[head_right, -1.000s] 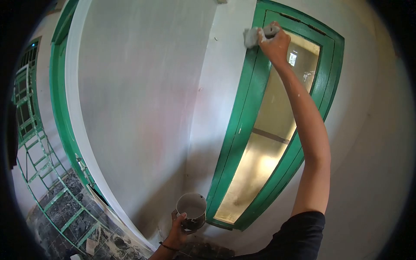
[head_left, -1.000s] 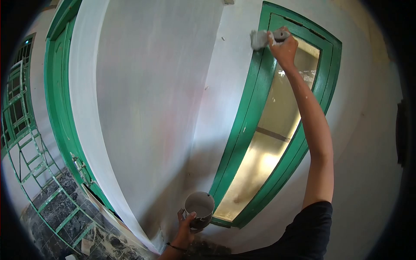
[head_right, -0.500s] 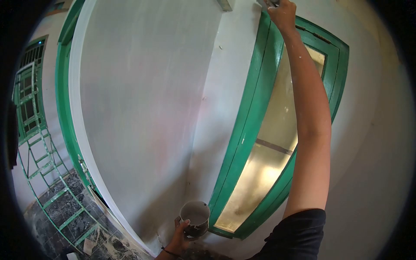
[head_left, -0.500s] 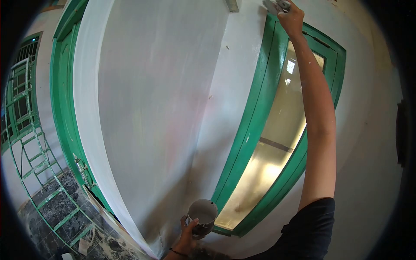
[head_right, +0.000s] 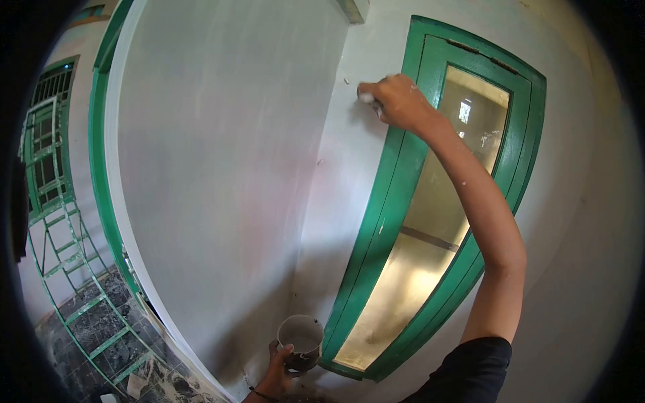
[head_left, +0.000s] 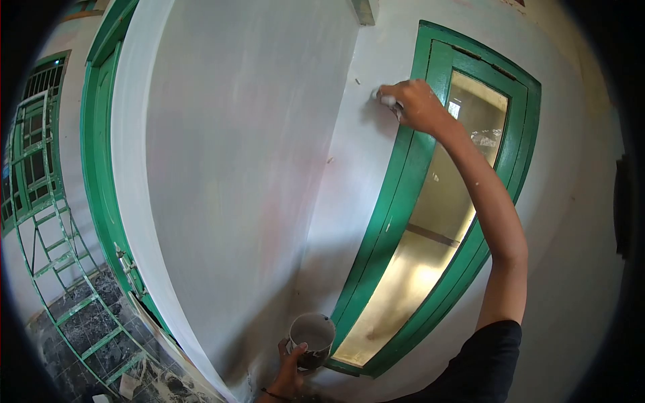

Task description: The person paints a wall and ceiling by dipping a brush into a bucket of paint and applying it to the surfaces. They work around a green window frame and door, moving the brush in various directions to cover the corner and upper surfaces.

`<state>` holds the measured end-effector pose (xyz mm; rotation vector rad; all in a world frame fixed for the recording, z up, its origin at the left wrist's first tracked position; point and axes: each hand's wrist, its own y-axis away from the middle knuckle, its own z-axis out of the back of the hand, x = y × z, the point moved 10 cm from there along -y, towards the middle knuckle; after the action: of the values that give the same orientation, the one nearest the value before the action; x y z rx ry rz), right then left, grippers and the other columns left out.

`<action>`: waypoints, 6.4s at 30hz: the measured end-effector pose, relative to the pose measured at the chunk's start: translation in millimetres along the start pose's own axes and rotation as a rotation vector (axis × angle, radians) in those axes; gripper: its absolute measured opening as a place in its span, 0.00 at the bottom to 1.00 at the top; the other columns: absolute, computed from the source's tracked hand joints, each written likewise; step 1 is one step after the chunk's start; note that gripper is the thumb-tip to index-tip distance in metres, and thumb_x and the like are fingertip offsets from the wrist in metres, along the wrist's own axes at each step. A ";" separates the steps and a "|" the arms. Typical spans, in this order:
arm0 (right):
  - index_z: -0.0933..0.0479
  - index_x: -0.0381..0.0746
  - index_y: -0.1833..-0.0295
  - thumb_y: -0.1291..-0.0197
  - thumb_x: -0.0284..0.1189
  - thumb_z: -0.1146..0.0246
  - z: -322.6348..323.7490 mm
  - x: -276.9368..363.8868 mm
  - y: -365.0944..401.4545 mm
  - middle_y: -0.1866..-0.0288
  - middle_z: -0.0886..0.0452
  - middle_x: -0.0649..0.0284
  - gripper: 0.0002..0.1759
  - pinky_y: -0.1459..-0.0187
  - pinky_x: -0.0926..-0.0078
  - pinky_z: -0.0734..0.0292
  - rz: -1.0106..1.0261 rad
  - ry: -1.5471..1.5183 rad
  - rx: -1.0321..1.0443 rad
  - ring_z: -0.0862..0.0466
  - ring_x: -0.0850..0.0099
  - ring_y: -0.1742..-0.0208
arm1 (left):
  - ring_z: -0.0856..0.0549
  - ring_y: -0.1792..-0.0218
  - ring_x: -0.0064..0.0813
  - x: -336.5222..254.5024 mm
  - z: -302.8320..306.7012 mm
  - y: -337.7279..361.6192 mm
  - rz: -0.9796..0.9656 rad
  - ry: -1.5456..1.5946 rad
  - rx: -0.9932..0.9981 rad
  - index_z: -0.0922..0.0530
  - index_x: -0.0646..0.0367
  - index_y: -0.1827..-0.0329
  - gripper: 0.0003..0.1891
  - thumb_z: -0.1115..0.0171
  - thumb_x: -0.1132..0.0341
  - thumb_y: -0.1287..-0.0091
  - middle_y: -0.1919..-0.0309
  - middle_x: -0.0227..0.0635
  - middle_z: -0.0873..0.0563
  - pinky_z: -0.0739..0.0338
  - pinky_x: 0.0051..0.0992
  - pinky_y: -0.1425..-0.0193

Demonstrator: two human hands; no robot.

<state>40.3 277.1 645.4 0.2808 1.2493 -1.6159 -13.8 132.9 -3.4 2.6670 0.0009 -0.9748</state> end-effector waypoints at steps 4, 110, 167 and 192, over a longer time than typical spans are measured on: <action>0.15 0.41 0.54 0.41 0.37 0.24 44.5 -50.8 -20.0 0.56 0.13 0.52 0.15 0.49 0.60 0.20 -0.109 -0.038 -0.186 0.15 0.54 0.56 | 0.22 0.35 0.50 4.9 -0.9 -10.5 0.004 0.005 -0.006 0.49 0.38 0.26 0.43 0.27 0.53 0.37 0.32 0.48 0.29 0.25 0.66 0.42; 0.17 0.31 0.49 0.53 0.23 0.31 -207.3 257.0 282.0 0.55 0.12 0.47 0.21 0.54 0.59 0.14 -0.696 -0.599 -0.677 0.11 0.49 0.58 | 0.26 0.27 0.49 20.7 104.5 47.8 -0.015 -0.008 0.023 0.38 0.55 0.20 0.44 0.33 0.45 0.35 0.27 0.46 0.27 0.27 0.64 0.30; 0.14 0.39 0.53 0.53 0.13 0.38 -219.7 265.6 343.4 0.54 0.09 0.54 0.21 0.50 0.66 0.14 -0.825 -0.693 -0.039 0.09 0.56 0.52 | 0.27 0.28 0.51 15.5 150.7 110.1 0.064 0.084 0.127 0.47 0.37 0.18 0.42 0.34 0.50 0.33 0.26 0.44 0.33 0.24 0.65 0.33; 0.16 0.38 0.59 0.54 0.15 0.33 -214.8 377.0 389.2 0.52 0.10 0.54 0.14 0.48 0.61 0.13 -0.749 -0.430 -0.189 0.09 0.56 0.47 | 0.26 0.29 0.49 14.1 144.0 108.2 0.050 0.050 0.140 0.46 0.40 0.20 0.40 0.35 0.51 0.32 0.27 0.44 0.32 0.22 0.61 0.34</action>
<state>108.1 265.0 66.6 -0.7016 1.2141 -2.0062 -82.5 -12.2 -86.4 2.8031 -0.1265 -0.9240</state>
